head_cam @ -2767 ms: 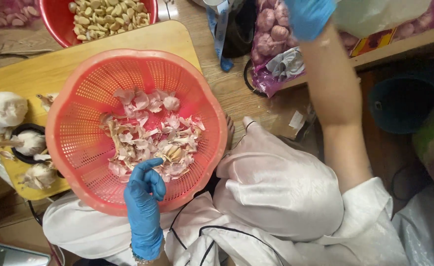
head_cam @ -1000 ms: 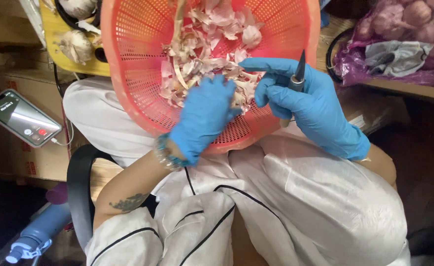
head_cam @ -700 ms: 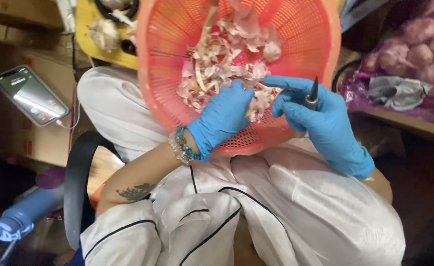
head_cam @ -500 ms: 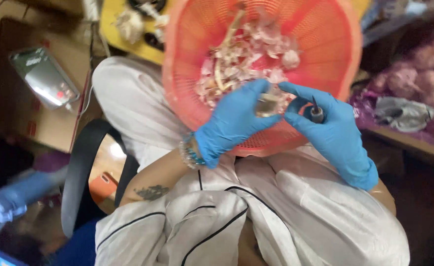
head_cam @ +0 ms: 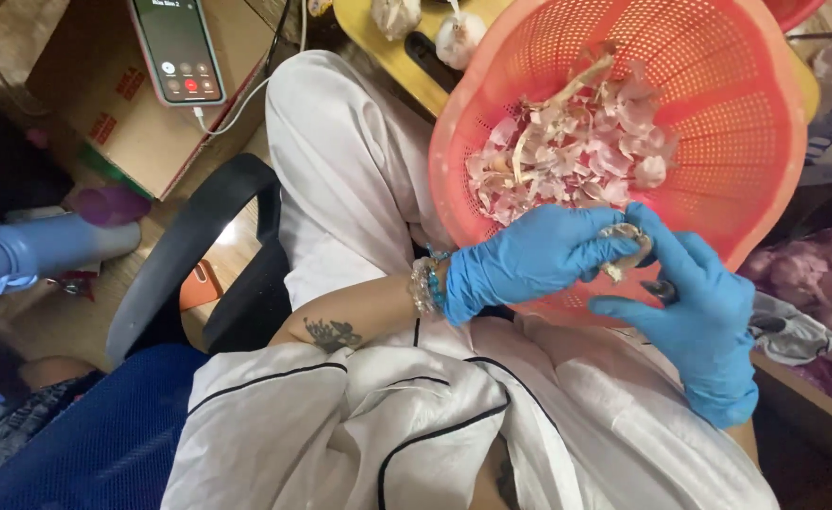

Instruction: A person wearing blue gloves peels garlic cloves using a small tool and places the peeled cloves into a red bowl.

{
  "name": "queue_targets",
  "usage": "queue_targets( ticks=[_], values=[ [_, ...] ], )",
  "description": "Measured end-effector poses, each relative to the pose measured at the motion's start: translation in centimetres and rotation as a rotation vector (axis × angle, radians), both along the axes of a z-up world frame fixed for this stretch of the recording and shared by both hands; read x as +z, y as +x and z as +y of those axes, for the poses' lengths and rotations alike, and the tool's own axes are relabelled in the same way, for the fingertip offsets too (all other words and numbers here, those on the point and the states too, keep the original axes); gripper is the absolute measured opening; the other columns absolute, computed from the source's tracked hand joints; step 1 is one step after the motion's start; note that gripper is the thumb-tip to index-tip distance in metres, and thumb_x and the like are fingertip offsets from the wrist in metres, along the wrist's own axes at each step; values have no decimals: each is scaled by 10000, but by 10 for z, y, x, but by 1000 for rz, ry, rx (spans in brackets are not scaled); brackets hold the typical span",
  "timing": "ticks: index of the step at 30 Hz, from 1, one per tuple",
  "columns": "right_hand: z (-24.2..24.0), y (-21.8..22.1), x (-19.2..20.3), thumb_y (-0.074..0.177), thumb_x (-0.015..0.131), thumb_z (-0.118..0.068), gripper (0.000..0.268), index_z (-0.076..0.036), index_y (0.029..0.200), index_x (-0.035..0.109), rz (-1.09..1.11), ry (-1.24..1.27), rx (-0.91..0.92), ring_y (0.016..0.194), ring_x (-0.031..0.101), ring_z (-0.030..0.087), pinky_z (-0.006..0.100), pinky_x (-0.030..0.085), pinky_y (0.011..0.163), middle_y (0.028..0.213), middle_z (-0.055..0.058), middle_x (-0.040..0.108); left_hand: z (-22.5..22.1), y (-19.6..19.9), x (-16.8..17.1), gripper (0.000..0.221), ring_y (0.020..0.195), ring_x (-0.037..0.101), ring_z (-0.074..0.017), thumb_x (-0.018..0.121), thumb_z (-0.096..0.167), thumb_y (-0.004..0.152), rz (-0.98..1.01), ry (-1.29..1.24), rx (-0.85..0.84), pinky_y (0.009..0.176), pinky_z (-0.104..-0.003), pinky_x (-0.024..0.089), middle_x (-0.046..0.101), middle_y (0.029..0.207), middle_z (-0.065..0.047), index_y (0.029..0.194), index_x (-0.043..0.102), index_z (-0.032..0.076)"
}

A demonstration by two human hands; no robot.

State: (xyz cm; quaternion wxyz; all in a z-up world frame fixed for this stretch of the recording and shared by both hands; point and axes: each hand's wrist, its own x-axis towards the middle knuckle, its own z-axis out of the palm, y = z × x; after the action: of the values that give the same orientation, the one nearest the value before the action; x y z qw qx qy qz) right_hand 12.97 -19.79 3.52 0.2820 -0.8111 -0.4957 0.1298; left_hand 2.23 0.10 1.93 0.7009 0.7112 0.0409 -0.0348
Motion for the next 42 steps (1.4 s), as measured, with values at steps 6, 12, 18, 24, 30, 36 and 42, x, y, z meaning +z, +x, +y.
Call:
queue_targets(
  ticks=[6, 12, 18, 24, 30, 36, 42],
  values=[
    [12, -9, 9, 877, 983, -327, 640, -22, 1387, 746, -216, 90, -78, 626, 505, 129, 299, 467, 667, 845, 55, 624, -35, -6, -25, 536, 1037, 791, -235, 386, 485, 1079, -54, 186, 188, 896, -350, 607, 774, 1187, 5, 1532, 410, 200],
    [2, -4, -25, 692, 1006, -246, 604, -5, 1189, 761, 187, 454, -123, 659, 597, 208, 321, 541, 664, 835, 97, 668, -46, -7, -31, 286, 896, 760, -357, 554, 310, 1085, -198, 140, 325, 715, -406, 640, 765, 1007, -135, 1312, 642, 160],
    [18, -6, -17, 751, 908, -39, 202, -40, 927, 809, 426, 525, -67, 477, 532, 160, 277, 505, 503, 645, 65, 604, -58, -9, -78, 308, 726, 789, -234, 522, 296, 1095, 117, -356, 312, 623, -324, 647, 785, 851, -146, 1153, 682, 39],
    [22, -6, 4, 844, 846, 16, 269, 15, 1102, 771, 472, 503, -133, 691, 631, 148, 298, 565, 664, 791, 91, 665, -25, 3, -13, 374, 560, 626, -167, 503, 377, 1058, 236, -208, 382, 557, -331, 530, 655, 616, -136, 930, 683, 76],
    [24, -6, 2, 1005, 685, -191, 354, 27, 1284, 694, 665, 445, -216, 861, 652, 169, 344, 549, 792, 864, 106, 678, 17, 1, -3, 396, 1074, 671, -479, 608, 332, 1073, -30, 620, 289, 847, -571, 600, 637, 1245, -239, 1385, 625, 88],
    [14, -17, -34, 953, 638, -105, 218, 71, 1040, 732, 1144, 376, -511, 630, 625, 185, 227, 507, 507, 650, 129, 557, -5, -7, 4, 485, 1247, 616, -312, 793, 170, 957, -338, 429, 314, 1082, -421, 530, 580, 1366, -72, 1417, 644, 207],
    [22, -24, -23, 969, 724, -269, 271, -1, 927, 730, 1223, 251, -638, 689, 754, 207, 404, 670, 658, 670, 128, 683, -3, -3, 2, 388, 1275, 592, -288, 815, 181, 943, -412, 353, 275, 1115, -395, 503, 584, 1397, -59, 1318, 732, 233]
  ],
)
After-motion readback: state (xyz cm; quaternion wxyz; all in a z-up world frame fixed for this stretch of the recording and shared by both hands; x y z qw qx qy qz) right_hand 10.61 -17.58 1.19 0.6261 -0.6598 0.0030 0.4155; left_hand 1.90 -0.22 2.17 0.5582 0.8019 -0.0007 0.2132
